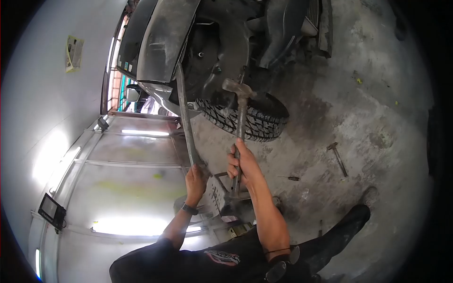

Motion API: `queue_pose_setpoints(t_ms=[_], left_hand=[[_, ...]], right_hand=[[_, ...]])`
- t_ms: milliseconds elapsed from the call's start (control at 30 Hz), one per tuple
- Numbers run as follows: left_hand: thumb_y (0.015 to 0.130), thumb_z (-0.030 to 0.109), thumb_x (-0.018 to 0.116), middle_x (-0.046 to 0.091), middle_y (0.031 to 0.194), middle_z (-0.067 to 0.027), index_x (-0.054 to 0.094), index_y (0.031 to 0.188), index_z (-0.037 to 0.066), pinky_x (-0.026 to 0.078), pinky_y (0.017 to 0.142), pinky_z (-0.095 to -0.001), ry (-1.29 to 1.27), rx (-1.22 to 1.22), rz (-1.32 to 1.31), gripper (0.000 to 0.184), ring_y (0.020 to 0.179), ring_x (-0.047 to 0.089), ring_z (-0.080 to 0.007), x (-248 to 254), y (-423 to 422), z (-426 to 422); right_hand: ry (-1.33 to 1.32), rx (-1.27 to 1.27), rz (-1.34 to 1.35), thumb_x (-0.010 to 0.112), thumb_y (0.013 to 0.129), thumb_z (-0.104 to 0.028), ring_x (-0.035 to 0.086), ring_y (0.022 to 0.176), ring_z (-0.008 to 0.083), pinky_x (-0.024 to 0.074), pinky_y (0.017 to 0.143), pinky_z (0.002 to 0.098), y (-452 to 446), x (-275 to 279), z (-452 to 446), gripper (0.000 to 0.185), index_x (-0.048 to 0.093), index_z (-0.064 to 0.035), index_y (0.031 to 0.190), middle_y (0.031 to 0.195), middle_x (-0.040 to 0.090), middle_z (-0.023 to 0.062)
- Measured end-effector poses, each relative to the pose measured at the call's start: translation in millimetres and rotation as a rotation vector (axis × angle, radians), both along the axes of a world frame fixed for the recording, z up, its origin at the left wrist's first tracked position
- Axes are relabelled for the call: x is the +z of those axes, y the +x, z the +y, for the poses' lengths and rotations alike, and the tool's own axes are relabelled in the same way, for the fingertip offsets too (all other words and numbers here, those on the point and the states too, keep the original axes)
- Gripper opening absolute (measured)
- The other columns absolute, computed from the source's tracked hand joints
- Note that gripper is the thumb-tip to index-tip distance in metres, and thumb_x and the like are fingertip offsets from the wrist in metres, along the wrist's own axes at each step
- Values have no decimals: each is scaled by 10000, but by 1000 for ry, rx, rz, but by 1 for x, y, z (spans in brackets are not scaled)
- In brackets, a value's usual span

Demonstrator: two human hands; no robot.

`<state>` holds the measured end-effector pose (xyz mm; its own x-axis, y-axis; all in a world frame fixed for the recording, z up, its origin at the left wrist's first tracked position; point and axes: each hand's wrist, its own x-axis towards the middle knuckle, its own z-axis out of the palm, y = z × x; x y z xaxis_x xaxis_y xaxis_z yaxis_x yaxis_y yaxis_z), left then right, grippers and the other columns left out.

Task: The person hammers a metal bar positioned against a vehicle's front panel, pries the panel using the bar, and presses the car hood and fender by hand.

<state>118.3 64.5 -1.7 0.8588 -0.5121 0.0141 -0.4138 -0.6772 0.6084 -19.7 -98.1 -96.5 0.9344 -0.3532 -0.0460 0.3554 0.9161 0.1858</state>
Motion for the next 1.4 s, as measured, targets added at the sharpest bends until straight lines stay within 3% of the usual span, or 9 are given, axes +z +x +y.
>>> queue_pose_setpoints(t_ms=[333,800,900,967,1033,1100,1167,1233,1400], left_hand=[[1029,577,336,332,528,61,434,798,140,242,310,-238,11,35,78,504,360,307,-59,6,-23,-19],[1046,502,380,375,569,52,454,810,114,288,338,-241,-38,49,150,460,407,353,-58,2,-26,-19],[1048,493,384,389,576,47,460,809,105,291,346,-240,5,-33,37,462,414,367,-60,6,-34,-23],[1048,484,390,402,579,34,461,803,96,307,362,-256,76,-146,-161,464,424,387,-73,13,-29,-26],[1049,467,395,420,583,13,462,792,83,339,392,-289,226,-245,-385,467,445,422,-99,20,-12,2],[1050,451,400,439,588,-7,463,781,71,371,421,-321,322,-346,-642,470,465,458,-125,32,7,6],[1053,420,407,451,590,-12,487,790,58,400,465,-336,284,-207,-484,455,498,484,-134,31,-10,12],[1059,373,415,456,588,1,535,817,44,425,523,-334,70,111,83,425,542,501,-126,24,-52,-24],[1058,390,412,476,585,-2,525,790,34,427,511,-337,35,48,-146,460,510,487,-122,-6,-42,-20]], right_hand=[[-158,31,-256,428,1003,-573,372,341,118,372,354,310,26,27,-28,459,460,-123,917,547,371,-34],[474,-418,459,450,996,-582,360,426,114,330,401,306,-55,-122,4,436,427,-164,875,594,364,-35],[285,-345,427,440,1003,-574,388,444,115,350,398,313,-16,-86,7,432,427,-162,873,616,386,-34],[43,-150,325,502,1002,-508,361,425,80,341,390,265,-10,9,-9,384,439,-169,834,577,350,-57],[-375,-48,-150,506,1004,-484,364,404,87,337,373,263,-8,63,-45,365,451,-155,857,563,358,-56],[-201,-11,-144,506,1006,-471,362,384,95,342,371,270,-6,73,-45,357,451,-147,865,555,365,-51],[-106,-17,-96,504,1007,-468,357,356,101,356,366,285,-12,67,-31,359,450,-139,874,543,372,-45],[-80,8,52,504,1006,-472,360,352,102,372,364,292,-37,47,-29,364,446,-138,874,541,369,-43],[-91,-34,113,538,996,-454,389,356,106,402,365,300,-67,-7,-26,362,436,-129,874,538,370,-37]])
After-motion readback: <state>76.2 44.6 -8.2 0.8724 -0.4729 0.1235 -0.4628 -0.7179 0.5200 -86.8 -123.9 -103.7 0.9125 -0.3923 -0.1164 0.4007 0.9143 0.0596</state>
